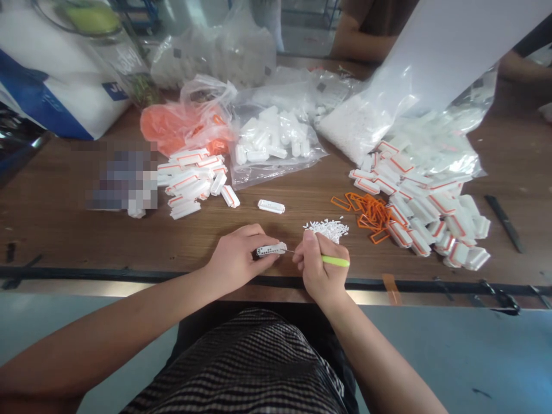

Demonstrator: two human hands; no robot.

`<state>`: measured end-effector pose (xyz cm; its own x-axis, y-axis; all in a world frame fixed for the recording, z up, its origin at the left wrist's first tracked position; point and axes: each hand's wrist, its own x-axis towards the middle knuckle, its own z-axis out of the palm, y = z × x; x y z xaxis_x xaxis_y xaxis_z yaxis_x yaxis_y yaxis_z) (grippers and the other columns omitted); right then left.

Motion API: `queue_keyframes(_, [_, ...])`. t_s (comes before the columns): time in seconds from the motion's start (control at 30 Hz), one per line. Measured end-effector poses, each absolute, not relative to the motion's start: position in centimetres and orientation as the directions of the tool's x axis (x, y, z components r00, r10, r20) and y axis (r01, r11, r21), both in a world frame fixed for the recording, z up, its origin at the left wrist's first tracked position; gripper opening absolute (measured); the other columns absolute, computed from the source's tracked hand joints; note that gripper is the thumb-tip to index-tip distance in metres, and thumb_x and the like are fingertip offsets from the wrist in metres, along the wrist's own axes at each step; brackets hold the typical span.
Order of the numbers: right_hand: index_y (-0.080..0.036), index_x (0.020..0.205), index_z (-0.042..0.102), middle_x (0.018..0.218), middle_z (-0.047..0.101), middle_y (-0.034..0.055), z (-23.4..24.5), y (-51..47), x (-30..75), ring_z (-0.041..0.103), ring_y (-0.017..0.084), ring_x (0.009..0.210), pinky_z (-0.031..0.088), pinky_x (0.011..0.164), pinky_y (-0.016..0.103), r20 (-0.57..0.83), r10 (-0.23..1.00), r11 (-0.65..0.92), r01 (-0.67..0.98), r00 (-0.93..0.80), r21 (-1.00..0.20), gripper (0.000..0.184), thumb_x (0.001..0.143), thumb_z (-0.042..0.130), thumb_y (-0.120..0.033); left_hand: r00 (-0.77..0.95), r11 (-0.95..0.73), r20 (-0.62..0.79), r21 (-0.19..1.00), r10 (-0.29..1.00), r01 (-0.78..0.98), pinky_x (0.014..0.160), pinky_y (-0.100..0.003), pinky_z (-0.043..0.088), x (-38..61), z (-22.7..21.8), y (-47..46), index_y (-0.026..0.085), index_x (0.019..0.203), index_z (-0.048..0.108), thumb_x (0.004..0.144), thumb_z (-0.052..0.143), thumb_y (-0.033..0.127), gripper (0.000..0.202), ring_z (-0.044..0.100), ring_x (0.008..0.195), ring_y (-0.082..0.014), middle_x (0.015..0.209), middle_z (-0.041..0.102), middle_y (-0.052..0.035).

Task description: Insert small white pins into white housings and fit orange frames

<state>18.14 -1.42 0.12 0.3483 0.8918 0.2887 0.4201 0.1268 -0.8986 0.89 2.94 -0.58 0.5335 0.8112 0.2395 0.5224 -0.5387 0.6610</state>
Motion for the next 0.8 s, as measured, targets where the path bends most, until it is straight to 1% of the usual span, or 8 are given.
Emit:
queue_keyframes(0.17, [-0.019,0.052,0.057,0.046,0.059,-0.0026,0.06,-1.43,18.24,0.05,0.007,0.035,0.041,0.041,0.022,0.27,0.91,0.109,0.448,0.314,-0.887,0.045,0.095,0.05,-0.03,0.544,-0.538,0.228,0.664,0.807,0.52,0.068,-0.027,0.048,0.85,-0.47,3.0,0.025,0.098,0.074,0.084,0.071,0.027,0.014,0.062,0.077,-0.0146,0.084,0.066,0.0007])
queue_keyframes(0.4, [-0.02,0.051,0.055,0.045,0.058,-0.0021,0.23,-1.41,17.99,0.048,0.007,0.034,0.039,0.039,0.021,0.281,0.889,0.121,0.408,0.361,-0.905,0.05,0.097,0.046,-0.035,0.543,-0.535,0.224,0.664,0.809,0.522,0.068,-0.027,0.049,0.85,-0.43,2.99,0.025,0.097,0.073,0.085,0.07,0.028,0.013,0.062,0.077,-0.0145,0.085,0.066,0.0005])
queue_keyframes(0.53, [-0.02,0.052,0.056,0.045,0.058,-0.0022,0.3,-1.44,18.15,0.049,0.007,0.034,0.04,0.039,0.021,0.299,0.906,0.133,0.468,0.299,-0.874,0.048,0.097,0.046,-0.032,0.545,-0.538,0.229,0.665,0.806,0.517,0.068,-0.027,0.049,0.84,-0.47,2.99,0.026,0.098,0.073,0.085,0.069,0.028,0.013,0.062,0.076,-0.0144,0.085,0.066,0.0006])
queue_keyframes(0.7, [-0.019,0.052,0.056,0.046,0.058,-0.0022,0.79,-1.37,18.32,0.052,0.007,0.037,0.041,0.043,0.021,0.386,0.911,0.231,0.592,0.148,-0.772,0.045,0.096,0.046,-0.024,0.542,-0.547,0.244,0.661,0.804,0.513,0.068,-0.027,0.05,0.83,-0.52,3.01,0.024,0.096,0.073,0.085,0.07,0.029,0.013,0.062,0.075,-0.0145,0.084,0.066,0.0003])
queue_keyframes(0.77, [-0.019,0.052,0.056,0.047,0.059,-0.0021,0.82,-1.36,18.27,0.052,0.007,0.037,0.04,0.042,0.021,0.378,0.914,0.228,0.583,0.148,-0.78,0.045,0.095,0.047,-0.024,0.544,-0.543,0.236,0.663,0.805,0.515,0.069,-0.027,0.05,0.86,-0.53,3.01,0.023,0.097,0.073,0.084,0.07,0.029,0.014,0.062,0.077,-0.0148,0.084,0.066,0.0004])
queue_keyframes(0.8, [-0.019,0.052,0.057,0.046,0.058,-0.0022,0.76,-1.37,18.23,0.051,0.007,0.036,0.04,0.042,0.021,0.364,0.915,0.21,0.562,0.176,-0.8,0.045,0.095,0.047,-0.025,0.544,-0.539,0.23,0.665,0.807,0.517,0.069,-0.027,0.05,0.87,-0.52,3.0,0.024,0.097,0.073,0.084,0.07,0.028,0.014,0.062,0.077,-0.0147,0.084,0.066,0.0005])
